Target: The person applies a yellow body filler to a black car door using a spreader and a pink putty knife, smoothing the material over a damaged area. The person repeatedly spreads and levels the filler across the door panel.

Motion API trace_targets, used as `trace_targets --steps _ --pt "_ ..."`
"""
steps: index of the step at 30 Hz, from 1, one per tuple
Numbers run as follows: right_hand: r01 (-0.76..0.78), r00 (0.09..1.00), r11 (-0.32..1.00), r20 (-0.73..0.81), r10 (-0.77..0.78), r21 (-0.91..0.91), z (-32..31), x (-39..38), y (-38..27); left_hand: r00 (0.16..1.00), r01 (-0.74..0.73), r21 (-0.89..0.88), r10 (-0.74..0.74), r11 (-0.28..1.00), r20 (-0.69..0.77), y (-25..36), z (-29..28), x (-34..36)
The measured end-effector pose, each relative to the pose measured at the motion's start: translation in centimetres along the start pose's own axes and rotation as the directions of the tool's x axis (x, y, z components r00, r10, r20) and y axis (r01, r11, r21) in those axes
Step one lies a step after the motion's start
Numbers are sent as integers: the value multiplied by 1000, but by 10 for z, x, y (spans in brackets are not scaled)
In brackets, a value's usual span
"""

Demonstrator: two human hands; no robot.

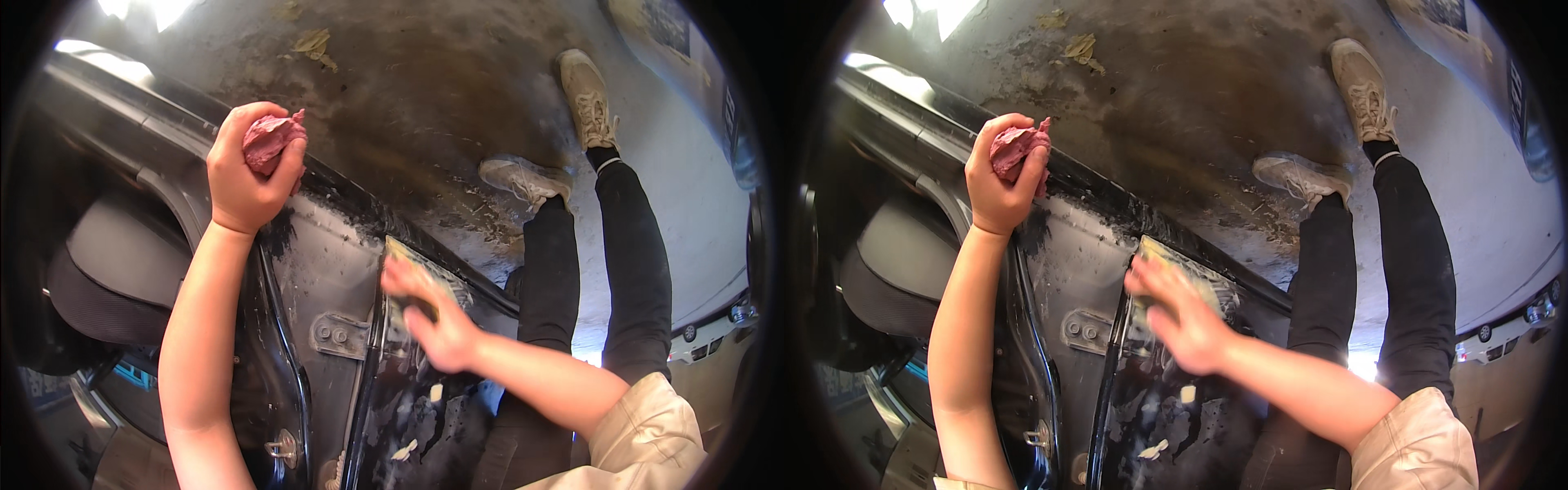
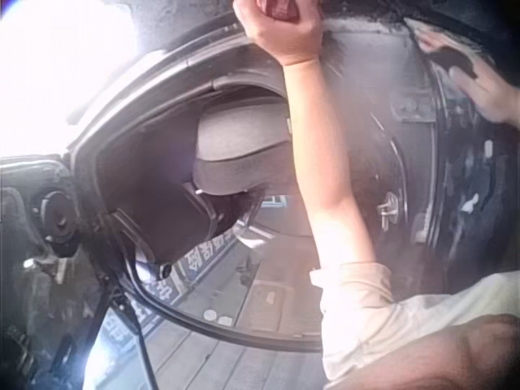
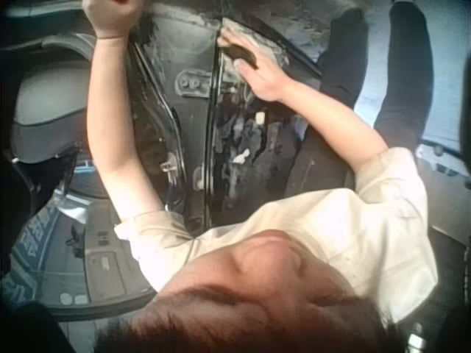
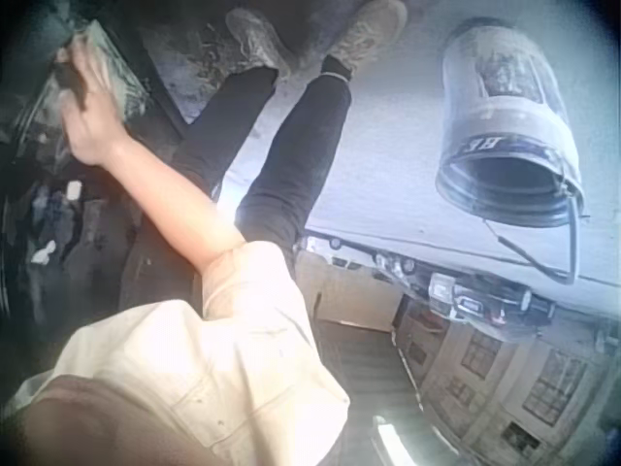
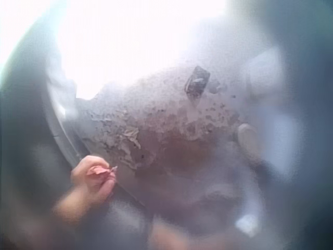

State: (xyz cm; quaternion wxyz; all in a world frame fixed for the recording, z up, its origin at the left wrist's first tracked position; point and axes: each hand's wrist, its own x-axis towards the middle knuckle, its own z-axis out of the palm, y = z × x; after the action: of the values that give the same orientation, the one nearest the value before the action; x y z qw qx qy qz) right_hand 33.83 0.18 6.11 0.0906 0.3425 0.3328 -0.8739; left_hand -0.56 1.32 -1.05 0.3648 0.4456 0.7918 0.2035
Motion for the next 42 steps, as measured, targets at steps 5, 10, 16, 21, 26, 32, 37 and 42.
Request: trace_targets --steps 5,10,16,21,26,32,37,42 --pt "-36 999 988 -21 33 -149 7 -1 -12 1000 -22 62 22 998 -1 -6 2 3" --pt "46 997 998 -63 -44 34 -8 -5 29 995 95 59 -94 994 -20 -5 3 1" --pt "-196 925 970 -299 232 145 -19 -43 22 822 510 -206 -401 835 405 89 -4 -17" --pt "-175 871 983 -456 184 63 -72 -79 19 526 182 -46 -58 982 848 222 -41 -63" --pt "-54 864 997 -502 21 -52 -97 -99 -43 427 -298 199 -57 934 902 264 -30 -110" --pt "-72 819 996 -566 93 59 -140 -142 -52 336 -420 403 -273 813 901 245 38 -110" --pt "3 799 994 -598 65 113 -160 -172 -71 257 -459 391 -301 798 918 247 89 -112" --pt "31 815 965 -566 127 262 -187 -181 -74 250 -428 464 -392 776 885 200 176 -128"
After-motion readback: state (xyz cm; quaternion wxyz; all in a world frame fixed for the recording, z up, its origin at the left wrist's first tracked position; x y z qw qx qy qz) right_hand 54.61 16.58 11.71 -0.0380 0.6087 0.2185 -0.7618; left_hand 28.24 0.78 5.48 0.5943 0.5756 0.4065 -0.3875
